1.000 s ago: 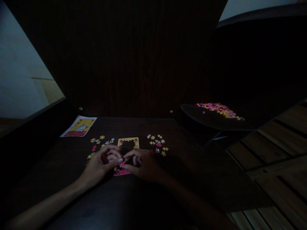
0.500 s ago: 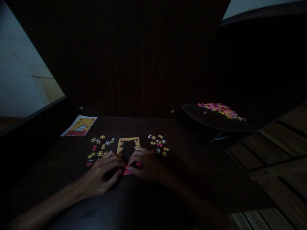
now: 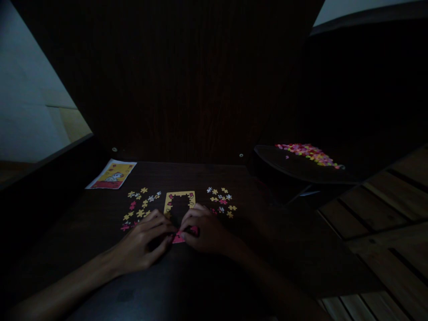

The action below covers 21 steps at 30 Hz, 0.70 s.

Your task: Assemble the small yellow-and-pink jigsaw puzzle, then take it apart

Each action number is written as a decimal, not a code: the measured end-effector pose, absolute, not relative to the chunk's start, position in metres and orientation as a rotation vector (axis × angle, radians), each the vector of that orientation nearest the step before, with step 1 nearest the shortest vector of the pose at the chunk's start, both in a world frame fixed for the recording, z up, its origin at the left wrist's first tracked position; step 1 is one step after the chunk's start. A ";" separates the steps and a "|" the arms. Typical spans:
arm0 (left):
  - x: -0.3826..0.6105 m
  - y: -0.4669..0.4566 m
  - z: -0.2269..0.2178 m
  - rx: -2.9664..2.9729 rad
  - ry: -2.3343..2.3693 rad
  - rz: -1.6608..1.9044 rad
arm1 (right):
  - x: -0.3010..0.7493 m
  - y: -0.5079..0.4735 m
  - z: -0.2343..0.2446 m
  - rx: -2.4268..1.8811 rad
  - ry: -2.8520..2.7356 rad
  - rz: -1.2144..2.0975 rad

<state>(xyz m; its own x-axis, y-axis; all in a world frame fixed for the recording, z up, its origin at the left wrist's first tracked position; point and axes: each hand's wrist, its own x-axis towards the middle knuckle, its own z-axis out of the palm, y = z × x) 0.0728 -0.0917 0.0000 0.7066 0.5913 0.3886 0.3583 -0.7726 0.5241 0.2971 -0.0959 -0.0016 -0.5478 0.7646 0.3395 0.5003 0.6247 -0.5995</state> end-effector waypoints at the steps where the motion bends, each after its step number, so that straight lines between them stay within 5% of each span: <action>1: 0.073 -0.092 0.000 2.507 0.726 0.774 | 0.297 -0.096 -0.001 -0.988 -2.266 0.591; 21: 0.072 -0.091 -0.004 2.537 0.736 0.762 | 0.296 -0.100 -0.010 -0.893 -2.385 0.456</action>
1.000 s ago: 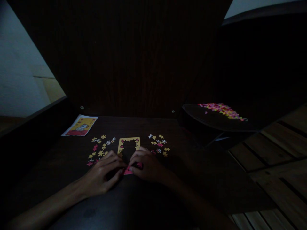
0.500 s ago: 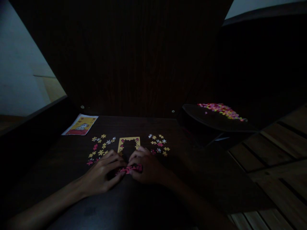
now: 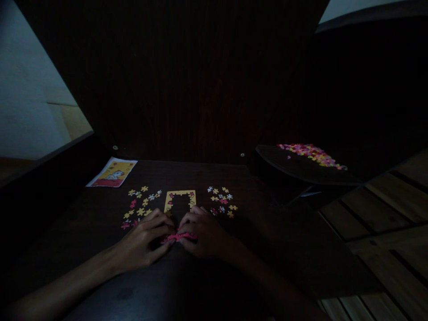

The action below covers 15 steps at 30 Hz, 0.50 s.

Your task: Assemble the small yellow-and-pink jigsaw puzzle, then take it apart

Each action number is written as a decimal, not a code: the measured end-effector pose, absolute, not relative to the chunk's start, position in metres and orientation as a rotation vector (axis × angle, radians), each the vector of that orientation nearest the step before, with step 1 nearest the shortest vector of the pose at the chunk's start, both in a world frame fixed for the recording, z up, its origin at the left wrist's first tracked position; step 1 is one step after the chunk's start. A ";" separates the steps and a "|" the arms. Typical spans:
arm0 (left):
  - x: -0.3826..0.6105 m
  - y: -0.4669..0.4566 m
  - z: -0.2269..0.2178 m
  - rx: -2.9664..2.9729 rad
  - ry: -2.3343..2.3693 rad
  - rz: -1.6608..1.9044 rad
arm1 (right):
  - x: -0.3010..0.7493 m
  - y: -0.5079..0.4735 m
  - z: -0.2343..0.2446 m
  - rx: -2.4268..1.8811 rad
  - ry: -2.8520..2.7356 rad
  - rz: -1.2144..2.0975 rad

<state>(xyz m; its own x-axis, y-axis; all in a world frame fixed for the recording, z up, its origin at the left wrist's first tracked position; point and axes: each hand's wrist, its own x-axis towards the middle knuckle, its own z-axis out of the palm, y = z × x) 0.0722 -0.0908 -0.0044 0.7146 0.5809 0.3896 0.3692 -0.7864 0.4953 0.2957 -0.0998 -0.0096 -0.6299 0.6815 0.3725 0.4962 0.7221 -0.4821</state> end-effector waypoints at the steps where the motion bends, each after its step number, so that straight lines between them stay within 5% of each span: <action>1: 0.072 -0.091 -0.005 2.539 0.733 0.764 | 0.296 -0.100 -0.009 -0.895 -2.393 0.446; 15: 0.071 -0.090 -0.005 2.556 0.720 0.750 | 0.299 -0.103 -0.003 -0.907 -2.439 0.406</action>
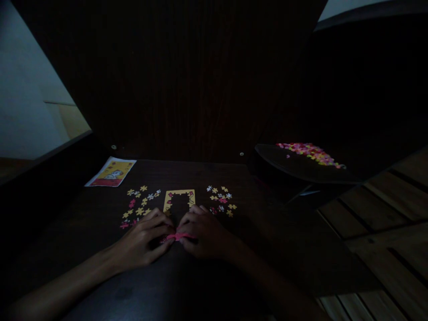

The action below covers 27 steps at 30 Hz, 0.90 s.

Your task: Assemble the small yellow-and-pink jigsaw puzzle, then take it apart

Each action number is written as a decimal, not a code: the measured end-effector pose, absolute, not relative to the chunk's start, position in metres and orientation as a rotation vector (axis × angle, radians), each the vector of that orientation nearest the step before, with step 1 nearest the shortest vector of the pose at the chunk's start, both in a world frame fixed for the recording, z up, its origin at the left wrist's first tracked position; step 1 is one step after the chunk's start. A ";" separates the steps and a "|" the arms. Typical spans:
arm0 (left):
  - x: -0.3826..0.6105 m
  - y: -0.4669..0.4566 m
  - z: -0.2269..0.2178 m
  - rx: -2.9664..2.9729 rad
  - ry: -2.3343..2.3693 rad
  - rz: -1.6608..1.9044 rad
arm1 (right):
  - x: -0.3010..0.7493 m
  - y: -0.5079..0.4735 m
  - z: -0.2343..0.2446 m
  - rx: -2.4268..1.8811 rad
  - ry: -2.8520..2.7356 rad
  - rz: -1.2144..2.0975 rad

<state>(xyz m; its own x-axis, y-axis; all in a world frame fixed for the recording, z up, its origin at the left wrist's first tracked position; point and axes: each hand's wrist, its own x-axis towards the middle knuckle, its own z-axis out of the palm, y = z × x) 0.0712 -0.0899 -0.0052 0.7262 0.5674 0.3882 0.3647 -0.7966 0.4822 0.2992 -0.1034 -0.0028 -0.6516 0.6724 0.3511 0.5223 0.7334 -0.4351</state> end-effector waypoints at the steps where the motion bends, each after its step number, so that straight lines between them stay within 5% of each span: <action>1: 0.071 -0.090 -0.005 2.556 0.720 0.751 | 0.301 -0.103 -0.001 -0.901 -2.408 0.432; 9: 0.071 -0.090 -0.005 2.577 0.689 0.763 | 0.338 -0.077 0.018 -1.002 -2.156 0.263; 20: 0.070 -0.093 -0.001 2.682 0.613 0.634 | 0.396 -0.055 0.025 -1.761 -2.286 -0.147; 27: 0.071 -0.094 -0.005 2.722 0.612 0.628 | 0.408 -0.057 0.031 -1.965 -2.301 0.075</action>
